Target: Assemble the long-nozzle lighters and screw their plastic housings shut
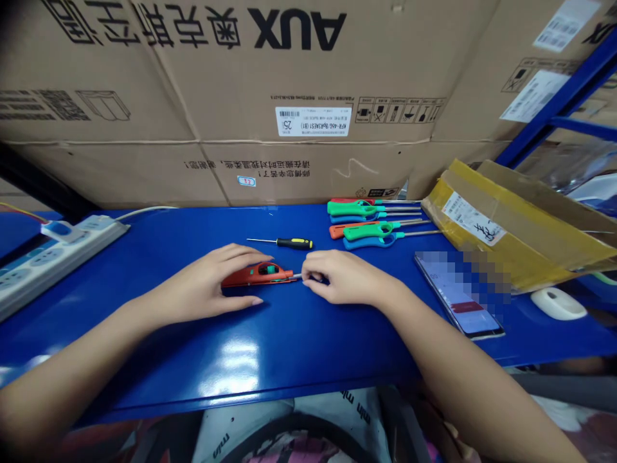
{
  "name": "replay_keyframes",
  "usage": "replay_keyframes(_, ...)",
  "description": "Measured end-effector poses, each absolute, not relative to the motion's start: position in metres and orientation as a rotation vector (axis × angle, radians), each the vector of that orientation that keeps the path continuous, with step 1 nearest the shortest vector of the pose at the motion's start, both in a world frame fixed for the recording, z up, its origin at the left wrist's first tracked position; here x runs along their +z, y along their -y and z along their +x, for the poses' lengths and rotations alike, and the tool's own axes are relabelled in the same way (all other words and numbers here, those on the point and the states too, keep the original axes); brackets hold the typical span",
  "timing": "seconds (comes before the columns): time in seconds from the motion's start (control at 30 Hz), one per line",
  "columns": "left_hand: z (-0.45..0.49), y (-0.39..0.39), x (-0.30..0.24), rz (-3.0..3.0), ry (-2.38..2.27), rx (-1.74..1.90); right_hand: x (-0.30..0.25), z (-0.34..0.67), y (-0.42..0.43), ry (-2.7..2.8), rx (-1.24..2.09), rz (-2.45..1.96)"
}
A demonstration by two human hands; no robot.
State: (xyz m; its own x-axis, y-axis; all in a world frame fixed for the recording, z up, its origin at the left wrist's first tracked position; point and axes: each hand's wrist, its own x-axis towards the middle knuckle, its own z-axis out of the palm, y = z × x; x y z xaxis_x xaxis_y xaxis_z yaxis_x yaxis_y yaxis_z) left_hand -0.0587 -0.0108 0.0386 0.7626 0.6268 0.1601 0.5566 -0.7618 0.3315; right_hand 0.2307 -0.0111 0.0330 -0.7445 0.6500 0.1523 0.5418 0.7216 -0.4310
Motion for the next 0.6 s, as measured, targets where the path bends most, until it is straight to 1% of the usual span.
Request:
replay_keyframes(0.17,-0.078,-0.001,0.042,2.754,-1.135,0.263,0.035,0.247,0.003,2.484,0.447,-1.015)
replay_keyframes(0.3,-0.08,-0.005,0.037,2.652,-1.042,0.198,0.028,0.242,0.003,2.593,0.5,-1.044)
replay_keyframes(0.4,-0.071,-0.001,0.026,2.562,-0.895,0.298,0.026,0.233,0.008,2.647,0.565,-1.021)
replay_keyframes(0.47,-0.061,0.005,0.018,2.53,-0.835,0.428,0.028,0.23,0.01,2.67,0.574,-1.05)
replay_keyframes(0.6,-0.049,0.013,0.006,2.441,-0.813,0.614,0.034,0.232,0.011,2.653,0.63,-1.078)
